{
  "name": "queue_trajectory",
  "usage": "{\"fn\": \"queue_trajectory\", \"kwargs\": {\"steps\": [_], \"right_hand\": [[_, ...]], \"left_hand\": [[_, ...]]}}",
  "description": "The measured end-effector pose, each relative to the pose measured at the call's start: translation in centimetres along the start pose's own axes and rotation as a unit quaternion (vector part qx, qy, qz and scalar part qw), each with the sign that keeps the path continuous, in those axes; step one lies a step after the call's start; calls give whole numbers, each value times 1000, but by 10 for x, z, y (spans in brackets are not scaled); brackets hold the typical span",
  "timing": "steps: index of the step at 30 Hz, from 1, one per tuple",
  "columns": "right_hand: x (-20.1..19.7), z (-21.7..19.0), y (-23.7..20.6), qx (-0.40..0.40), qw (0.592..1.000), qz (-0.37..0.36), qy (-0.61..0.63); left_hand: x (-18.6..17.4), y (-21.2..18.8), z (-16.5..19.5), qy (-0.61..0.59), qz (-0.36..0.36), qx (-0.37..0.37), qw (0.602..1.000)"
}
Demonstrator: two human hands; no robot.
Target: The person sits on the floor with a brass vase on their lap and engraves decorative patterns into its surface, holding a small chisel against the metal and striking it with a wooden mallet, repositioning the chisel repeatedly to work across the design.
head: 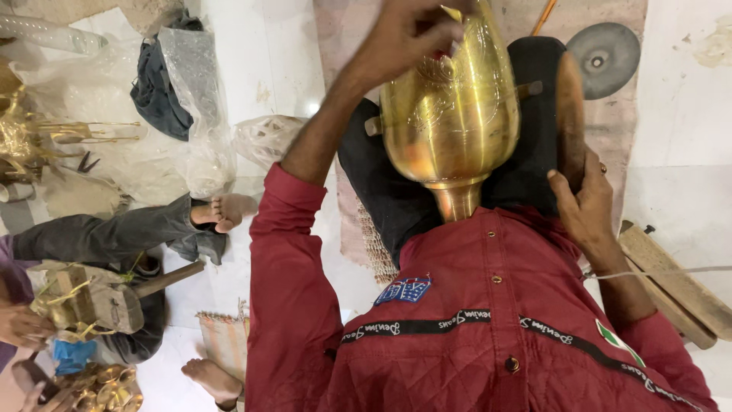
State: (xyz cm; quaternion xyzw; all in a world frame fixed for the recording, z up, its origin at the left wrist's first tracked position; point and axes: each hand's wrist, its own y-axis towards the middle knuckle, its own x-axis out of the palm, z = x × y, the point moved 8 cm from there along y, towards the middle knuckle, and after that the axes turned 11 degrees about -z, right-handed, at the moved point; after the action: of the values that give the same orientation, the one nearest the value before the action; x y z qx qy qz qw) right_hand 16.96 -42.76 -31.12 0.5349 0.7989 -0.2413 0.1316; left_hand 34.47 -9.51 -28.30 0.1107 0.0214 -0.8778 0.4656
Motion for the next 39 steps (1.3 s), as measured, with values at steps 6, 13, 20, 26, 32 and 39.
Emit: {"fn": "queue_trajectory", "kwargs": {"steps": [6, 13, 20, 26, 32, 39], "right_hand": [[-1, -15, -9, 16, 996, -5, -88], [4, -19, -14, -10, 989, 9, -146], [3, -23, -14, 24, 983, -5, -182], [0, -29, -14, 54, 979, -5, -196], [-7, -31, -16, 4, 974, 41, -223], [-10, -24, -28, -41, 986, 119, -110]], "left_hand": [[57, 43, 21, 46, -190, 33, 980], [74, 54, 30, 87, -289, 46, 952], [88, 62, 28, 142, -335, 33, 931], [91, 62, 27, 156, -346, 34, 925], [93, 61, 34, 145, -353, 42, 923], [97, 60, 35, 161, -378, 37, 911]]}}
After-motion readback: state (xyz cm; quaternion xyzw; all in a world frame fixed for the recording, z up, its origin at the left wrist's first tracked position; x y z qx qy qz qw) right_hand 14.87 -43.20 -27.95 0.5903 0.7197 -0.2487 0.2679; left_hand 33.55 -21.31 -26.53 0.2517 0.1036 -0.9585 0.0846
